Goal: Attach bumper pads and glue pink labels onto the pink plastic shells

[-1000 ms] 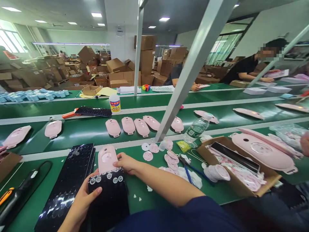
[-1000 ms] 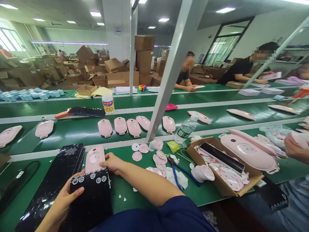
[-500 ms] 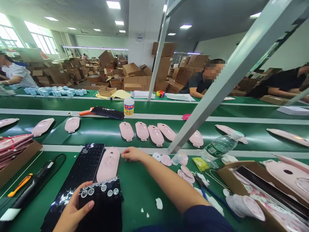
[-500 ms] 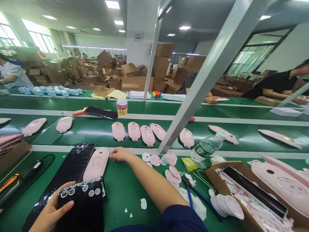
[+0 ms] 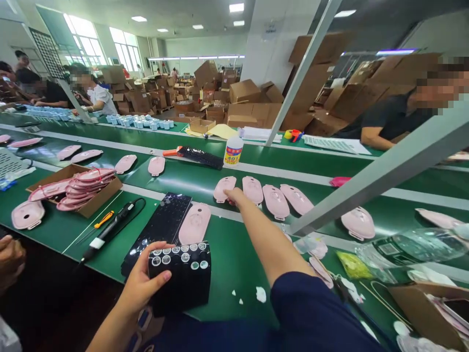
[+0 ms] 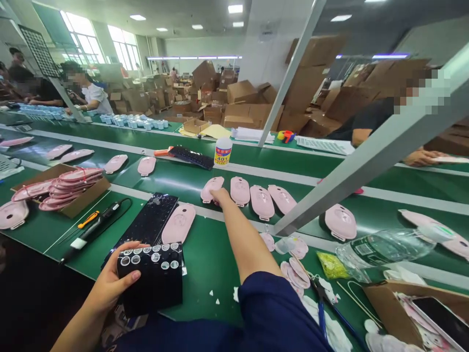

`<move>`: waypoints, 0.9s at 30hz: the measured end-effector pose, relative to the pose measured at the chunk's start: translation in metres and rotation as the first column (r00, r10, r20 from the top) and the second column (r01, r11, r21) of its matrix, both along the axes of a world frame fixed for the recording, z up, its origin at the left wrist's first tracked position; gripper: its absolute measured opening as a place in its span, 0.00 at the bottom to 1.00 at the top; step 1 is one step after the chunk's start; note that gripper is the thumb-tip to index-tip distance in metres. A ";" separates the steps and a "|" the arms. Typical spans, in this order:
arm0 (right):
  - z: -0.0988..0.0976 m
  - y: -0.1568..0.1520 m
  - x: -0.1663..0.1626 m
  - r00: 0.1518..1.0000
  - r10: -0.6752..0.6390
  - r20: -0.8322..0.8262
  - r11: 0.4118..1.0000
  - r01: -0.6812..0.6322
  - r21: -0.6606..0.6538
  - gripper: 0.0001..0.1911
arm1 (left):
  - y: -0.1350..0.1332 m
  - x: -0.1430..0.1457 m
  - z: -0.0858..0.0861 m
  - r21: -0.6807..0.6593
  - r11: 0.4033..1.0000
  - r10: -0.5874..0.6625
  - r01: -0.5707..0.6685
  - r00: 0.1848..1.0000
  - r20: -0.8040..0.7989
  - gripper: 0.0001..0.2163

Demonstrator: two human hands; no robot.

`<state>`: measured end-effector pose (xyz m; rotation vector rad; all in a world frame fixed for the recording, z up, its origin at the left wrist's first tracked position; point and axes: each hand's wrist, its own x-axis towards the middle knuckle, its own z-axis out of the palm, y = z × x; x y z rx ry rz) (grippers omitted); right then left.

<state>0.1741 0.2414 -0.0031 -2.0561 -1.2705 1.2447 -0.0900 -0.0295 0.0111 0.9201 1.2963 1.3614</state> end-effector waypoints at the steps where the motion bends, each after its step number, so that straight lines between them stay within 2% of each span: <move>1: -0.002 -0.008 0.005 0.999 0.004 -0.051 1.000 -0.004 -0.005 0.20 | -0.002 0.000 0.001 -0.004 1.000 -0.010 0.010 1.000 -0.005 0.29; 4: -0.009 -0.052 0.024 0.982 -0.007 -0.191 1.000 0.004 -0.016 0.18 | -0.001 0.003 0.000 -0.034 0.997 -0.074 0.073 0.997 -0.022 0.27; 7: -0.016 -0.118 0.037 0.950 -0.028 -0.310 0.999 0.018 -0.037 0.12 | 0.010 0.009 -0.006 -0.043 0.988 -0.152 0.151 0.988 -0.032 0.26; 11: -0.028 -0.201 0.024 0.902 -0.049 -0.430 0.998 0.030 -0.049 0.05 | 0.036 0.022 -0.019 0.018 0.975 -0.219 0.220 0.975 -0.037 0.26; 14: -0.036 -0.237 0.010 0.884 -0.034 -0.466 0.999 0.019 -0.037 0.07 | 0.052 0.035 -0.023 0.065 0.980 -0.186 0.187 0.982 -0.015 0.27; 17: -0.034 -0.260 0.016 0.891 0.046 -0.452 0.999 -0.048 0.006 0.13 | 0.057 0.046 -0.019 0.073 0.986 -0.146 0.146 0.989 -0.010 0.28; 19: -0.028 -0.274 0.034 0.925 0.142 -0.352 0.990 -0.123 0.076 0.17 | 0.055 0.050 -0.016 0.073 0.988 -0.132 0.133 0.991 -0.026 0.28; 21: -0.019 -0.289 0.060 0.967 0.242 -0.072 0.959 -0.228 0.167 0.17 | 0.051 0.052 -0.013 0.094 0.988 -0.117 0.122 0.992 -0.048 0.28; 22: -0.016 -0.296 0.073 0.959 0.260 0.117 0.939 -0.279 0.201 0.16 | 0.048 0.052 -0.013 0.106 0.988 -0.108 0.114 0.993 -0.057 0.27; 24: -0.014 -0.310 0.099 0.858 0.225 0.463 0.906 -0.358 0.224 0.16 | 0.043 0.052 -0.012 0.116 0.989 -0.083 0.091 0.994 -0.069 0.27; 27: -0.026 -0.325 0.123 0.682 0.179 0.709 0.883 -0.429 0.190 0.15 | 0.040 0.050 -0.011 0.123 0.992 -0.006 0.015 0.997 -0.075 0.27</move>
